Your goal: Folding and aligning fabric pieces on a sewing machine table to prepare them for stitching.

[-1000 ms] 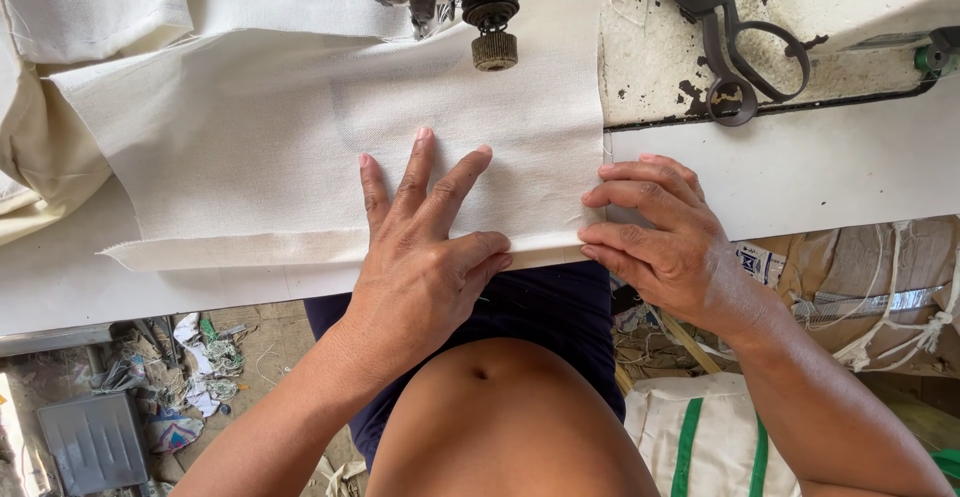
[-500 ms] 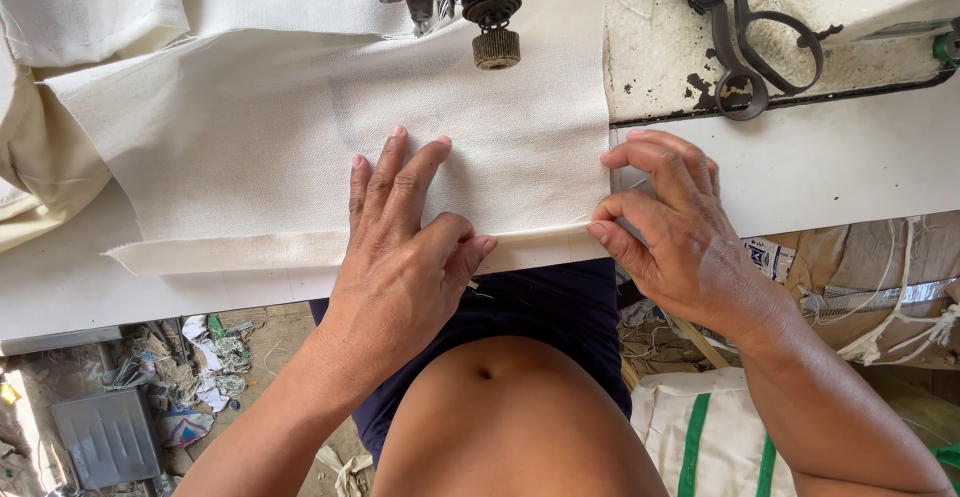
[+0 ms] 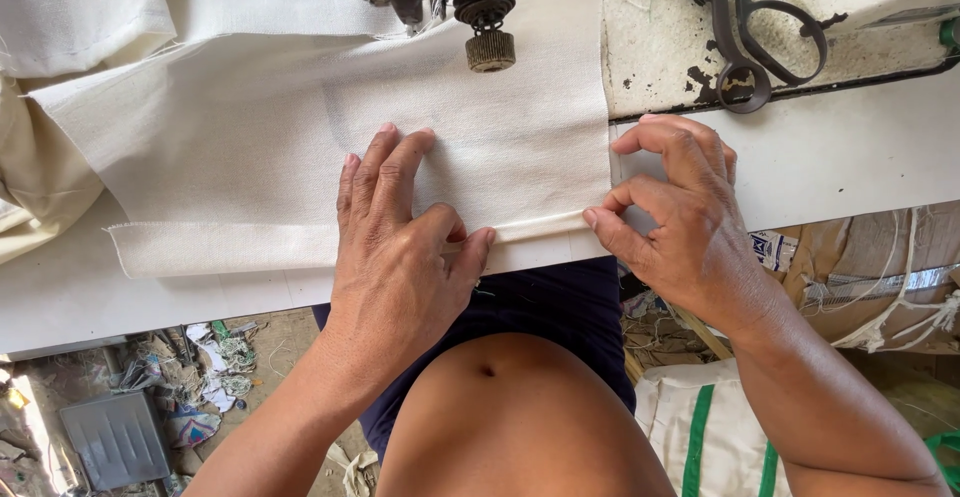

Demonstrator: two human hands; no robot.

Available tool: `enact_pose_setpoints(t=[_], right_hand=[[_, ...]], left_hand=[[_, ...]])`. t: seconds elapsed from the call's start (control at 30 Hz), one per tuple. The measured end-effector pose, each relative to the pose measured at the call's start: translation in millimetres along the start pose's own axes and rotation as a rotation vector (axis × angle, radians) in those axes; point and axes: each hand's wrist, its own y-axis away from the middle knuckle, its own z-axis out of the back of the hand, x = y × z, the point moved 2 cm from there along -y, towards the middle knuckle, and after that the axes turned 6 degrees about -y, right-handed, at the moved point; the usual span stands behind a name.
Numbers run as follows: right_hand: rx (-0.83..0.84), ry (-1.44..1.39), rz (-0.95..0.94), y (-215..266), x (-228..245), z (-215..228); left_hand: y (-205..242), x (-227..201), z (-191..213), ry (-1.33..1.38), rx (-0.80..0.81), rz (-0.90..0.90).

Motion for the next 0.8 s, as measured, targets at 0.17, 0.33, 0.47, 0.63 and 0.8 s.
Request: enact_pose_setpoints(t=[0.17,0.33,0.47,0.63,0.8], right_hand=[[0.002,-0.001,-0.01,0,-1,-1],[-0.008,0.007,-0.046,0,0,0],[-0.019,0.034,-0.097,2,-4,0],[-0.034,0.006,-0.108,7,-15,2],[-0.025,-0.021,-0.123,8,-17,5]], left_hand=[[-1,0,-1,-0.006,-0.005,0.009],[-1,-1,2,-0.072,0.018,0.031],[-11,-8,7,-0.071,0.029,-0.039],[-30,-18,15,-0.176,0.164,-0.405],[-49,-24,8,-0.313,0.258,-0.592]])
